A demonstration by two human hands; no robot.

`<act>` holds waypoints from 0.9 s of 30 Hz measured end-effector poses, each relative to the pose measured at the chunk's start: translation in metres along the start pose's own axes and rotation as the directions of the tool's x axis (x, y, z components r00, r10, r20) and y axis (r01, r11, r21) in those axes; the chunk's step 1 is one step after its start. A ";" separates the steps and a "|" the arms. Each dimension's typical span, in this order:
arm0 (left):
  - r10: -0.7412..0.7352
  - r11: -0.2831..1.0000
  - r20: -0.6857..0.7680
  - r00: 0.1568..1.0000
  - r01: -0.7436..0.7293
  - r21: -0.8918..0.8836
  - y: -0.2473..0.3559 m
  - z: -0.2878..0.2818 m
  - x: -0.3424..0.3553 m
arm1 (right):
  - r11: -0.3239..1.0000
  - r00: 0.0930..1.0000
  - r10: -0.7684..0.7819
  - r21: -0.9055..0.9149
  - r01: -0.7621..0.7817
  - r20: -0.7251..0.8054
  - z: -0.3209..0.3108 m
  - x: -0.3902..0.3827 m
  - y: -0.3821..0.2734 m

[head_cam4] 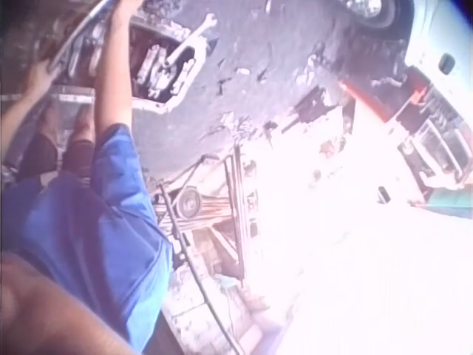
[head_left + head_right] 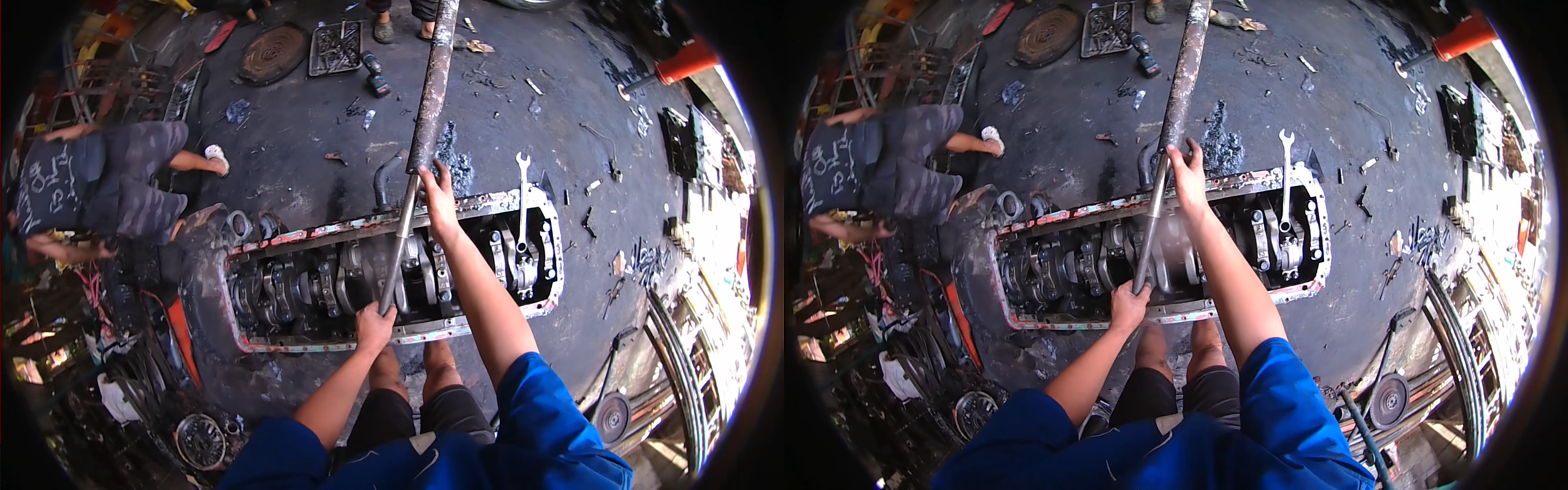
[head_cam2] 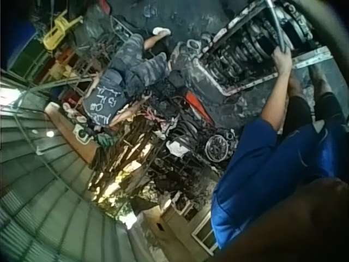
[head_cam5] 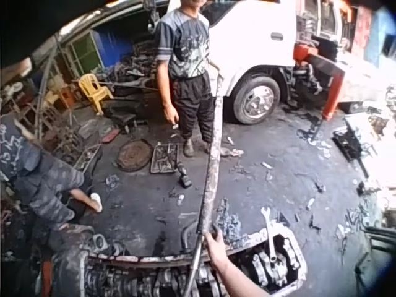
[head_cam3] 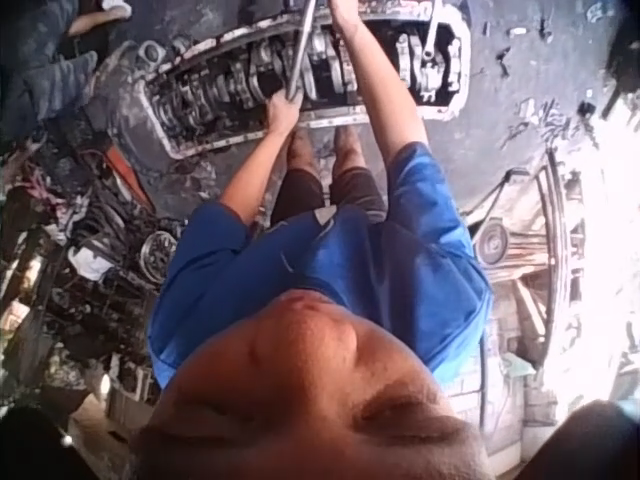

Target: Assembling or inspecting components of a large internal combustion engine block in an outdoor mechanic area.

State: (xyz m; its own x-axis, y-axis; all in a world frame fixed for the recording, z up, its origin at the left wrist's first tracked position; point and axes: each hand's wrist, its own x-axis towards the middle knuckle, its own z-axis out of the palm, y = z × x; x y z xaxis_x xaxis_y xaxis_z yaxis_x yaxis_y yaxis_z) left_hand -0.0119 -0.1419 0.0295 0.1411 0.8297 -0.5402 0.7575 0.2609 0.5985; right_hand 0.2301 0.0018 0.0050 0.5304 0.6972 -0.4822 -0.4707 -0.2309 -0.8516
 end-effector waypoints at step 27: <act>0.023 0.974 0.333 0.943 -0.096 0.204 -0.137 -0.220 -0.126 | 0.995 0.995 -0.016 0.101 0.026 -0.097 0.007 -0.053 -0.065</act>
State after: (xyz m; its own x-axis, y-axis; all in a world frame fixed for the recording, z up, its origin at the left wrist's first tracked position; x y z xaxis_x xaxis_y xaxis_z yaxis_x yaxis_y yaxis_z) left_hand -0.2737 -0.1734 0.1455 0.3626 0.6238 -0.6923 0.8545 0.0738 0.5141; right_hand 0.2272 -0.0154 0.0872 0.6041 0.6317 -0.4858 -0.5252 -0.1430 -0.8389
